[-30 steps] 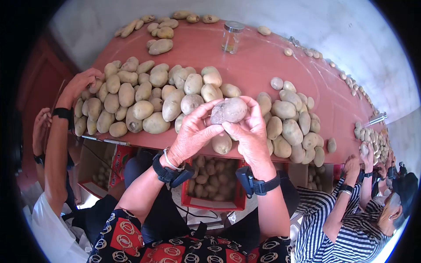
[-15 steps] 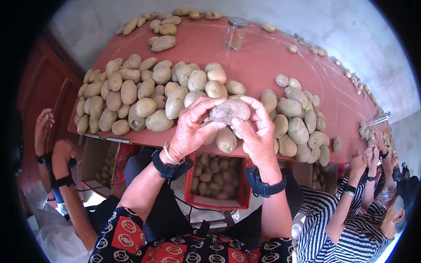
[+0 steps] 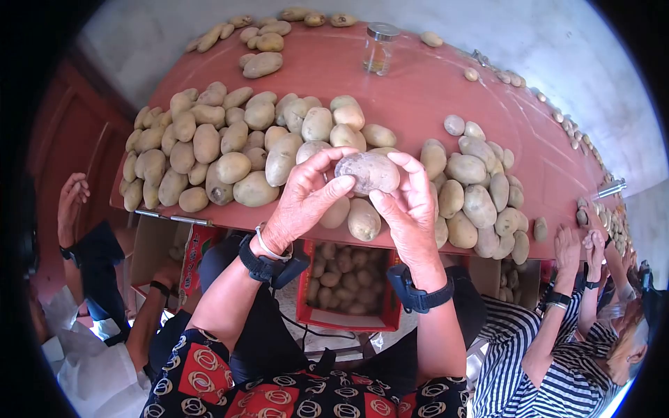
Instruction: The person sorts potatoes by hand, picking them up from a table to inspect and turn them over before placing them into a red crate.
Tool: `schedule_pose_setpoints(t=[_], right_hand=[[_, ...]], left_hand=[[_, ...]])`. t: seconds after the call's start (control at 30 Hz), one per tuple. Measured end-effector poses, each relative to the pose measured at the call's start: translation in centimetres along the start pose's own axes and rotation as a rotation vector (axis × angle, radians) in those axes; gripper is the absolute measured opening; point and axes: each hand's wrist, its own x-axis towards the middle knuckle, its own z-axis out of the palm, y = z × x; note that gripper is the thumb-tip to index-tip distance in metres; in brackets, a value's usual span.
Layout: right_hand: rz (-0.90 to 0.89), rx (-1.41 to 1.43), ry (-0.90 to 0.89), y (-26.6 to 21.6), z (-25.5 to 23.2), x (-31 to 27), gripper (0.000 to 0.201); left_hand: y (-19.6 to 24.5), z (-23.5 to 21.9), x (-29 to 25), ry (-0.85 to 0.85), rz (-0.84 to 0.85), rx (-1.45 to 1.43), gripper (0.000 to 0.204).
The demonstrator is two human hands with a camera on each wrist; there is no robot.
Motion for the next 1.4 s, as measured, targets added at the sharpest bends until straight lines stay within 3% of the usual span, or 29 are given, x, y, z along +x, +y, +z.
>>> schedule_pose_setpoints(t=[0.2,0.27,0.37,0.47,0.57,0.67,0.97,1.1,1.17,1.23,1.27,1.4], right_hand=[[0.044,-0.065,-0.013,-0.6,0.3,0.3,0.043],[0.112,-0.161,0.039,-1.1,0.5,0.2,0.034],[0.190,-0.398,0.058,-2.1,1.2,0.2,0.034],[0.084,-0.493,0.083,-1.5,1.2,0.3,0.034],[0.123,-0.565,0.103,-1.6,1.2,0.2,0.035],[0.098,-0.399,0.145,-0.4,0.9,0.0,0.035],[-0.022,-0.376,0.142,0.2,0.9,-0.3,0.039],[0.011,-0.369,0.162,0.1,1.4,-0.3,0.040],[0.042,-0.310,0.135,0.2,1.3,-0.4,0.042],[0.057,-0.278,0.170,0.7,1.6,-0.6,0.043],[0.067,-0.246,0.203,1.0,1.6,-0.3,0.044],[0.174,-0.171,0.096,-0.6,2.5,-0.6,0.044]], left_hand=[[-0.4,0.5,-0.2,0.038,-0.009,-0.078,0.031],[0.0,0.1,-0.3,-0.019,-0.010,0.252,0.029],[-0.2,0.4,-0.5,-0.008,0.023,0.365,0.031],[0.0,1.0,-0.6,-0.010,0.004,0.295,0.028],[-0.5,1.2,-0.9,-0.036,-0.029,0.325,0.032],[-0.6,1.3,-0.9,-0.011,-0.075,0.283,0.026],[-0.4,1.4,-1.0,-0.046,-0.109,-0.047,0.021],[-0.5,1.1,-1.0,-0.037,-0.091,-0.012,0.021],[-0.2,1.0,-1.1,-0.077,-0.164,-0.141,0.025],[0.1,1.1,-1.4,-0.014,-0.120,0.026,0.023],[-0.5,1.0,-1.3,0.005,0.010,0.141,0.022],[0.4,-0.4,-0.8,0.110,0.086,0.303,0.031]])
